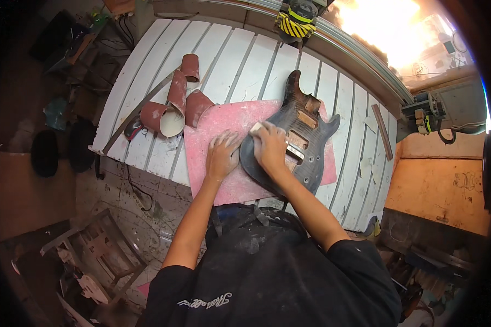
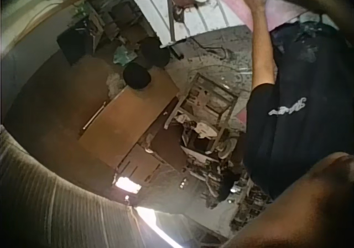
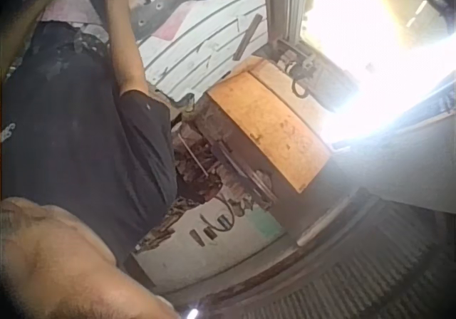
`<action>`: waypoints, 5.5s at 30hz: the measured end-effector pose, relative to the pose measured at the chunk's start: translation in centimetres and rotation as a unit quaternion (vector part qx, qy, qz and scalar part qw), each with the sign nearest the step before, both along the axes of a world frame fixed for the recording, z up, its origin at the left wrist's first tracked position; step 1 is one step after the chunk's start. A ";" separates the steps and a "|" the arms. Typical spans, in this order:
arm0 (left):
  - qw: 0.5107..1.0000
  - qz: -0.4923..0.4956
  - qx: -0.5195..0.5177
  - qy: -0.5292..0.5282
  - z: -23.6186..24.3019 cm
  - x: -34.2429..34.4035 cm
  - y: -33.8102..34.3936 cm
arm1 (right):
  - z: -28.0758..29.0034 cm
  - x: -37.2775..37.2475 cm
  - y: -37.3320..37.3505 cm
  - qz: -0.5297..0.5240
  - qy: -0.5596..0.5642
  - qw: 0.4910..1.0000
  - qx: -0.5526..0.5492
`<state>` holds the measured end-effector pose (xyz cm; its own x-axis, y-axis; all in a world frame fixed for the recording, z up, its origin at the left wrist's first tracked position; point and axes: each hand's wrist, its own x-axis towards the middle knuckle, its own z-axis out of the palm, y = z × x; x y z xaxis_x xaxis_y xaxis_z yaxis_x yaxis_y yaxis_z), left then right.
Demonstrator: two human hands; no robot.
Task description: The person sands the body of an electric guitar using a small sanding block, rubbing it over the front surface and into the pickup cavities.
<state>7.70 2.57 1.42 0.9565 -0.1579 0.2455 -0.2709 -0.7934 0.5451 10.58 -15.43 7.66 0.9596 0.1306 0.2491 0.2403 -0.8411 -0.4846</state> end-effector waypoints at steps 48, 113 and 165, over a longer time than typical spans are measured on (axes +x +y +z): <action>0.978 -0.090 0.158 0.102 4.9 -4.5 -9.0 | -7.5 -15.0 -24.0 -0.504 0.023 0.863 0.030; 0.865 -0.482 0.140 -0.021 4.5 -5.5 -14.8 | -9.5 -17.7 -23.9 -0.530 0.054 0.842 -0.083; 0.946 -0.301 0.123 0.011 5.4 -4.3 -13.6 | -1.9 -20.6 -11.6 -0.351 -0.006 0.936 0.013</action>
